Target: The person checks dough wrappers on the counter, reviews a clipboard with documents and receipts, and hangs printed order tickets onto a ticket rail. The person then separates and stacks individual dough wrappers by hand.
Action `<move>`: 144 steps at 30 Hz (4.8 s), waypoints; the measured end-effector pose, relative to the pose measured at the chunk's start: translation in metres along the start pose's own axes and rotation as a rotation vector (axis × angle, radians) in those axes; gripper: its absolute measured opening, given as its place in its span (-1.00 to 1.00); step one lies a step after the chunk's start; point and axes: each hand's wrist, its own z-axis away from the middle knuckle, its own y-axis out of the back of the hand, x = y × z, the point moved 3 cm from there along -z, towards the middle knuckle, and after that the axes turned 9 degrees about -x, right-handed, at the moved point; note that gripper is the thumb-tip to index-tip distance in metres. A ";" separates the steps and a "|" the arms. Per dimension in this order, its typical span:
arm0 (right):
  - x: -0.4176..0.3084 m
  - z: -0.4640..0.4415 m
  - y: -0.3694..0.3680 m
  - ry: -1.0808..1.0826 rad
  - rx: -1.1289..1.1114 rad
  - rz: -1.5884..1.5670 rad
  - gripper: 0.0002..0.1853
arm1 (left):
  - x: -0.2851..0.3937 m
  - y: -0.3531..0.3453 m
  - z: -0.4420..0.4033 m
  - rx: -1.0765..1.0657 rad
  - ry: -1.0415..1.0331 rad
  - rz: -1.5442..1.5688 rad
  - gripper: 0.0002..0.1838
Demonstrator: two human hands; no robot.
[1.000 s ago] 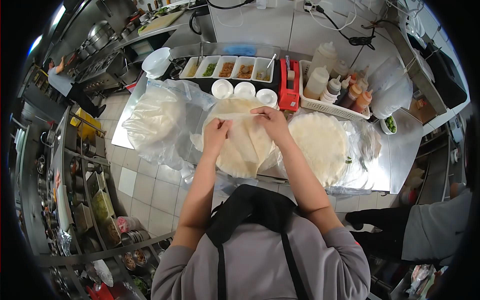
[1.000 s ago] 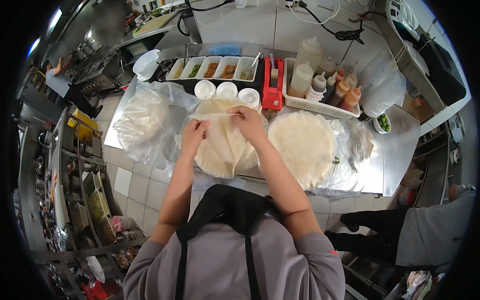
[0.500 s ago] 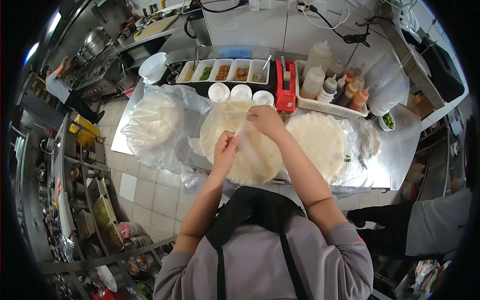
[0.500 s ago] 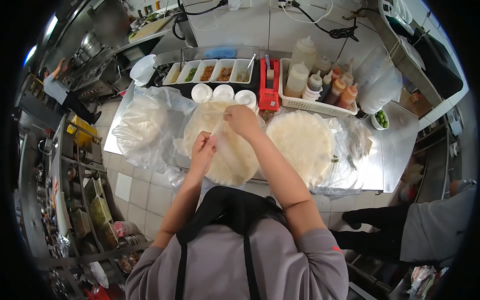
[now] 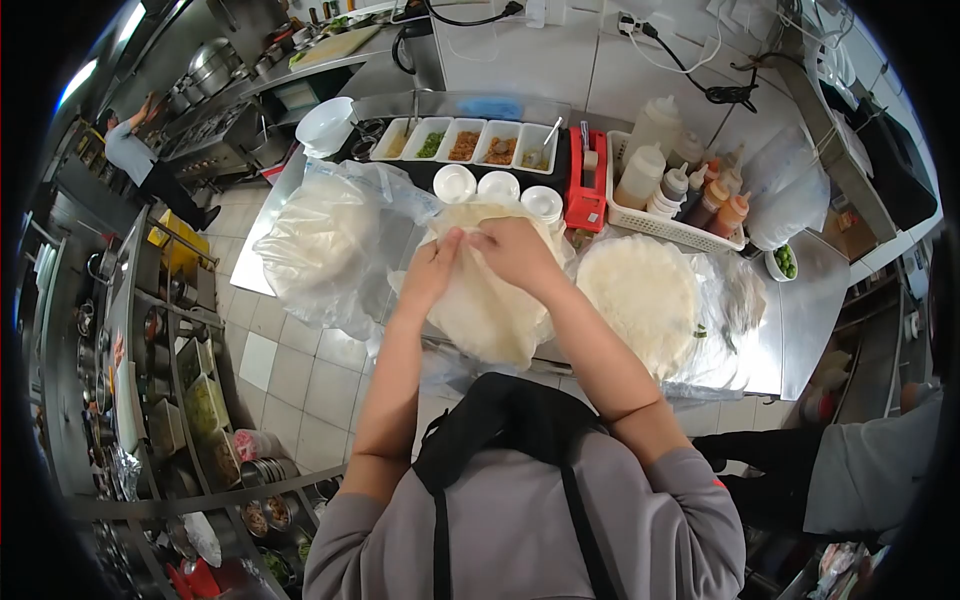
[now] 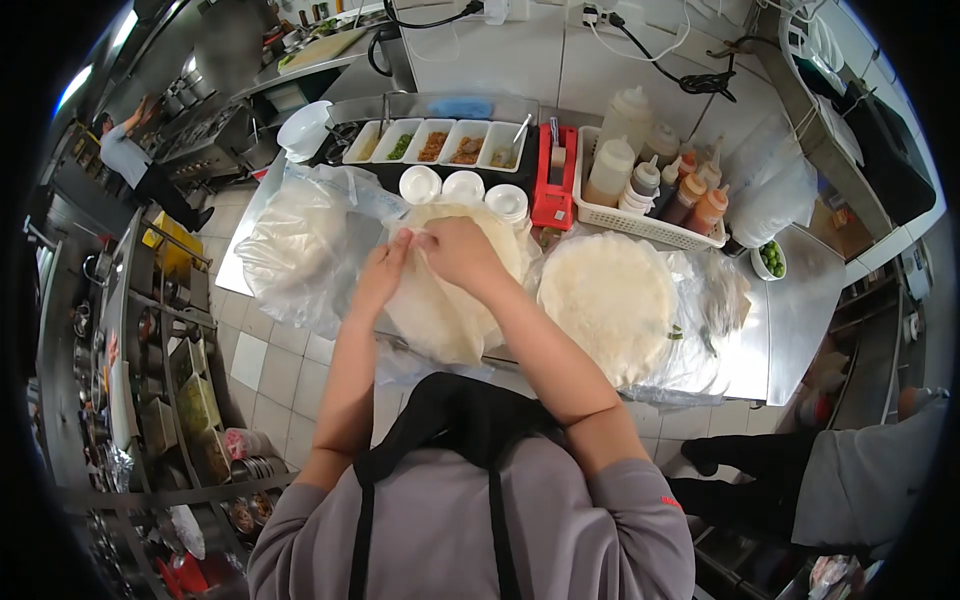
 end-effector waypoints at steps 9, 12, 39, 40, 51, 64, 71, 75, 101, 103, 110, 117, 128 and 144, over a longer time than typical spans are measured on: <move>0.088 0.042 -0.031 -0.236 0.255 -1.291 -0.77 | 0.019 0.037 0.014 0.065 -0.090 0.082 -0.41; 0.112 0.061 -0.045 -0.406 0.121 -1.109 -0.72 | 0.030 0.013 0.012 0.074 -0.426 0.057 -0.54; 0.093 0.038 0.013 -0.100 0.343 -0.842 -0.83 | 0.002 0.010 -0.011 0.184 -0.109 0.160 -0.49; 0.097 0.041 0.012 -0.079 0.387 -0.930 -0.80 | 0.007 0.018 -0.003 0.217 -0.072 0.192 -0.50; 0.105 0.059 0.025 -0.013 0.584 -1.224 -0.85 | -0.019 0.094 0.027 0.573 -0.017 0.397 -0.57; 0.151 0.042 -0.044 -0.247 0.542 -1.018 -0.79 | -0.027 0.167 0.051 0.465 0.078 0.124 -0.54; 0.134 0.050 -0.035 -0.310 0.549 0.003 -0.69 | -0.098 0.089 0.007 0.389 -0.127 -0.735 -0.75; 0.099 0.021 -0.075 0.090 0.269 0.559 -0.56 | -0.065 0.025 -0.034 0.192 -0.572 -0.578 -0.76; 0.071 0.015 -0.099 0.288 0.023 -0.202 -0.20 | 0.137 0.104 0.102 -0.035 -0.743 -0.686 -0.72; 0.032 0.041 -0.057 0.429 -0.173 -0.742 -0.23 | 0.152 0.084 0.110 -0.129 -0.901 -0.686 -0.72; 0.034 0.139 0.021 0.356 -0.195 -0.951 -0.50 | 0.160 0.037 0.103 -0.215 -1.258 -0.037 -0.73; 0.089 0.221 0.077 -0.077 0.279 -1.114 -0.83 | 0.173 -0.080 0.010 -0.355 -0.765 0.122 -0.83; 0.246 0.242 0.095 -0.657 0.627 -0.175 -0.72 | 0.051 -0.209 -0.059 -0.329 -0.720 -0.097 -0.77; 0.160 0.124 0.035 -0.092 0.423 -0.153 -0.87 | -0.006 -0.157 0.048 -0.326 -0.629 -0.515 -0.59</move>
